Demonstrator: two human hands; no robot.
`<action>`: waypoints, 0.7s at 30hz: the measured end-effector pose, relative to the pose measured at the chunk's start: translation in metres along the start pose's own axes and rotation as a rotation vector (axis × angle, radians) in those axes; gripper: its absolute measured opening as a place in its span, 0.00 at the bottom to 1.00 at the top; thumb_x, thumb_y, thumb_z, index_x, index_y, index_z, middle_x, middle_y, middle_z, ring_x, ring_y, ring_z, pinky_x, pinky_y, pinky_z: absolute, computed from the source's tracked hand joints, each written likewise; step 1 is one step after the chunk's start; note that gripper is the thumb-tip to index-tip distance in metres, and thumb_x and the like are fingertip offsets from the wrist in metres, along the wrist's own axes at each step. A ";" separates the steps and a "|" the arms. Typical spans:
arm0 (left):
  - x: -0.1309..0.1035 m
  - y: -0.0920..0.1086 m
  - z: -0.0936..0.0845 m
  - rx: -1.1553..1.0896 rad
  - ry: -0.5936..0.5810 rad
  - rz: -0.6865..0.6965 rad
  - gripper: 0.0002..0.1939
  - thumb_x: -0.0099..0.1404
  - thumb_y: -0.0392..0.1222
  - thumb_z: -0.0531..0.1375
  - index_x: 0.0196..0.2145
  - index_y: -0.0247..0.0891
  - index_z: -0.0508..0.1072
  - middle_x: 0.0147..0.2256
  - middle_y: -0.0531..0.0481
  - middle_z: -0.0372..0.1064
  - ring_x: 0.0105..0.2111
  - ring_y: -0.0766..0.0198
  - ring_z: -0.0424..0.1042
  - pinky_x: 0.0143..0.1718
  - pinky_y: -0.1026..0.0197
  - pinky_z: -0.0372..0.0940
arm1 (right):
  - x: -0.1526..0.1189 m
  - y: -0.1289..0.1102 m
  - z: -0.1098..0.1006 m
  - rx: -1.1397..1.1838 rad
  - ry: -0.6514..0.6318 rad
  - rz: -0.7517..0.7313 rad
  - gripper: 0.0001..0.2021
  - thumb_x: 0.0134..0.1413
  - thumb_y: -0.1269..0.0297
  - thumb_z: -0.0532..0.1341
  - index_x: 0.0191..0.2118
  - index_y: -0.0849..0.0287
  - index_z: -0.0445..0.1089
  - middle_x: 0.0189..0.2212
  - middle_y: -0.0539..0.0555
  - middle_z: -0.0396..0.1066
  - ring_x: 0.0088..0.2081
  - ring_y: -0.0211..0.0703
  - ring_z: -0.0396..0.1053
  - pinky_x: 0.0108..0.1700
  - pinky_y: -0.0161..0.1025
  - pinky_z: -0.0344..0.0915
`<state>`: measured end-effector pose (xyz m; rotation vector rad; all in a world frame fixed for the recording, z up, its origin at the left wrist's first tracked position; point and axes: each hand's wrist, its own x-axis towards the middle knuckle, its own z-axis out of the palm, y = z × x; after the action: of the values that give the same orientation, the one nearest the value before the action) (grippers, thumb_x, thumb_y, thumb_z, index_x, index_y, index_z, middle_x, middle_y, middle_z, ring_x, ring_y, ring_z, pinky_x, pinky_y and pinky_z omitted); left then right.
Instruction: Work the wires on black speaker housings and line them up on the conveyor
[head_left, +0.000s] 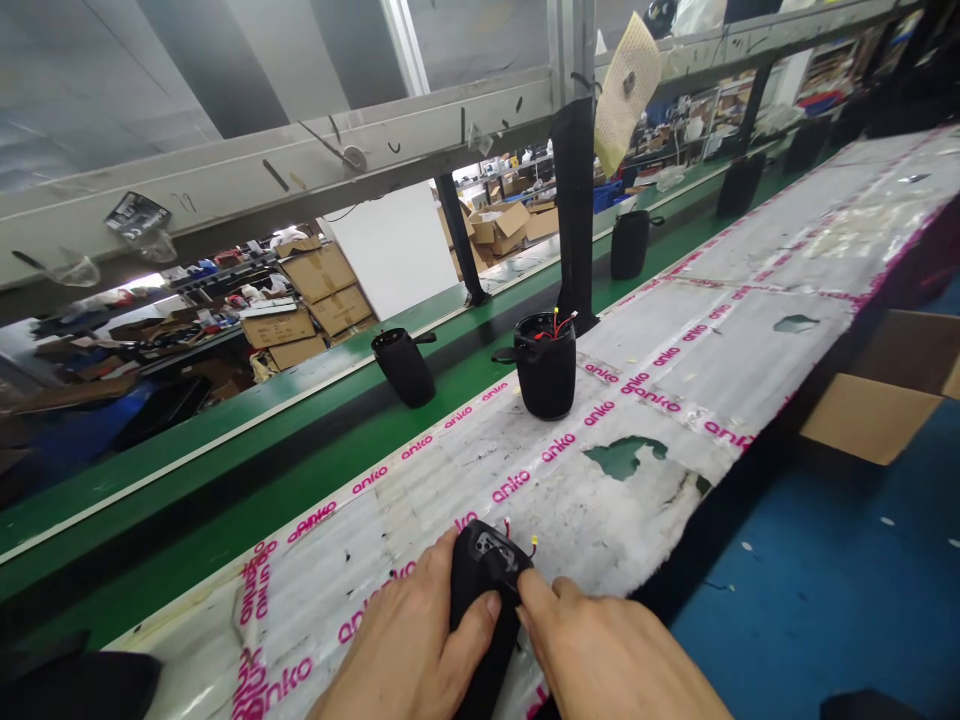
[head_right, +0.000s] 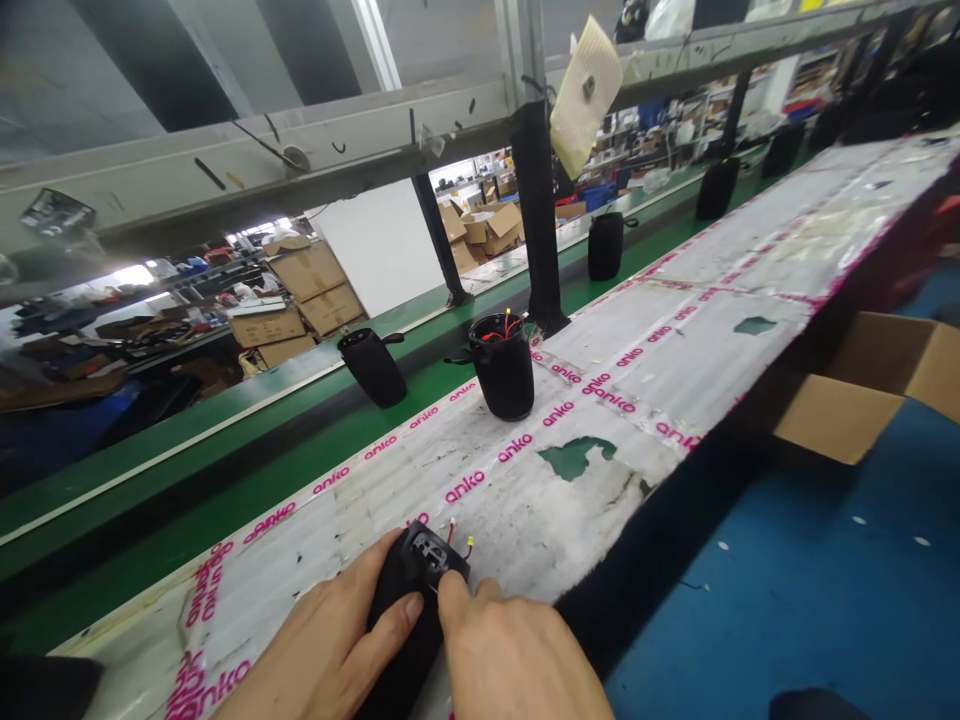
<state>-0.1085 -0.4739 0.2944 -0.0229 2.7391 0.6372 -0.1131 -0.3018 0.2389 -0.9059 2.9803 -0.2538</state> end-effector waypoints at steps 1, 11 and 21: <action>0.001 0.002 0.000 0.012 -0.008 -0.017 0.29 0.66 0.54 0.51 0.63 0.46 0.57 0.57 0.45 0.67 0.56 0.47 0.67 0.56 0.46 0.60 | 0.001 0.001 -0.002 0.006 -0.004 -0.010 0.15 0.42 0.79 0.56 0.39 0.58 0.66 0.24 0.53 0.72 0.19 0.50 0.72 0.17 0.42 0.33; 0.004 0.014 0.003 0.114 -0.052 -0.098 0.34 0.64 0.52 0.51 0.65 0.36 0.55 0.59 0.38 0.64 0.57 0.45 0.66 0.56 0.44 0.60 | 0.005 0.011 -0.008 0.082 0.009 -0.071 0.16 0.40 0.78 0.57 0.39 0.62 0.70 0.23 0.53 0.74 0.20 0.49 0.73 0.19 0.45 0.39; 0.000 0.015 0.002 0.106 0.003 0.009 0.30 0.62 0.49 0.53 0.60 0.37 0.61 0.50 0.38 0.73 0.48 0.41 0.73 0.48 0.43 0.66 | -0.014 0.007 0.022 0.172 0.291 -0.011 0.07 0.62 0.73 0.52 0.35 0.57 0.65 0.23 0.51 0.72 0.20 0.46 0.72 0.19 0.40 0.52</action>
<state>-0.1089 -0.4590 0.2990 0.0127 2.7736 0.4936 -0.1040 -0.2922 0.2158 -0.9393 3.1453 -0.6866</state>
